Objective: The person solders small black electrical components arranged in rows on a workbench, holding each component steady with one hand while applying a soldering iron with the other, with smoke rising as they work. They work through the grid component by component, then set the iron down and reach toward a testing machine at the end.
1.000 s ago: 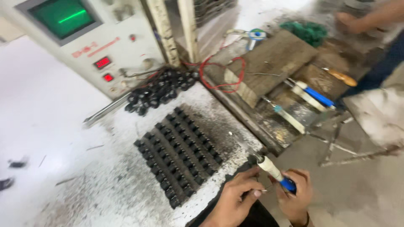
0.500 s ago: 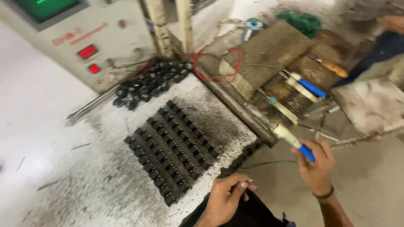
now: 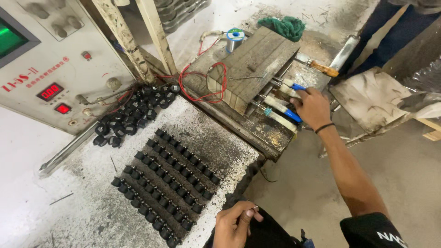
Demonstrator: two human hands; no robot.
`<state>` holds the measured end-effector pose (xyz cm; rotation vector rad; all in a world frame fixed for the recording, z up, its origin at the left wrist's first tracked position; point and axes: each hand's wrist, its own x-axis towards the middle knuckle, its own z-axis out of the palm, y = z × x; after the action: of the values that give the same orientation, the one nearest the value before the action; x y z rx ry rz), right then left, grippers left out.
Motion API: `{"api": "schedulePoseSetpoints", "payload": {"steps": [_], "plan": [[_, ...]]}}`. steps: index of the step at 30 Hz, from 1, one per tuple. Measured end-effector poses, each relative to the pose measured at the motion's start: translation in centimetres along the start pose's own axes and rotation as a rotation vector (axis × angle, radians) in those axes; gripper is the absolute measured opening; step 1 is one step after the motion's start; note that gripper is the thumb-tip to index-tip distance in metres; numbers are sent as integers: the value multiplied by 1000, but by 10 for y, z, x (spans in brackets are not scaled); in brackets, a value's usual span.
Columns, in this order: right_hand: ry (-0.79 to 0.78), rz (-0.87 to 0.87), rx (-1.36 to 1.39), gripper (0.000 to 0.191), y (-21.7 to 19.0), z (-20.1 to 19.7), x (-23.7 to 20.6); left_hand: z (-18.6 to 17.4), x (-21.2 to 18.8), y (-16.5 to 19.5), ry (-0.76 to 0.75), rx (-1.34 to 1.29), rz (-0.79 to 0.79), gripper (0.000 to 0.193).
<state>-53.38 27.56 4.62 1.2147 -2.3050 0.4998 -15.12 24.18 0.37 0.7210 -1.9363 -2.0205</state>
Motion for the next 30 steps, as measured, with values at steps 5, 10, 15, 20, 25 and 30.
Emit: {"api": "schedulePoseSetpoints", "payload": {"steps": [5,10,15,20,25,30], "plan": [[-71,114,107,25,14,-14,-20,-5,2,4,23,16,358,15],[76,126,386,28,-9,-69,-114,-7,15,17,56,92,134,12],[-179,405,802,29,-95,-61,-182,1,25,40,-136,-67,228,11],[-81,42,791,26,-173,-31,-195,-33,20,54,259,-21,334,11],[-517,-29,1533,62,-211,-7,-193,-69,13,49,373,-147,319,13],[-483,155,1927,77,-219,35,-122,-92,-4,62,268,-376,104,19]]}}
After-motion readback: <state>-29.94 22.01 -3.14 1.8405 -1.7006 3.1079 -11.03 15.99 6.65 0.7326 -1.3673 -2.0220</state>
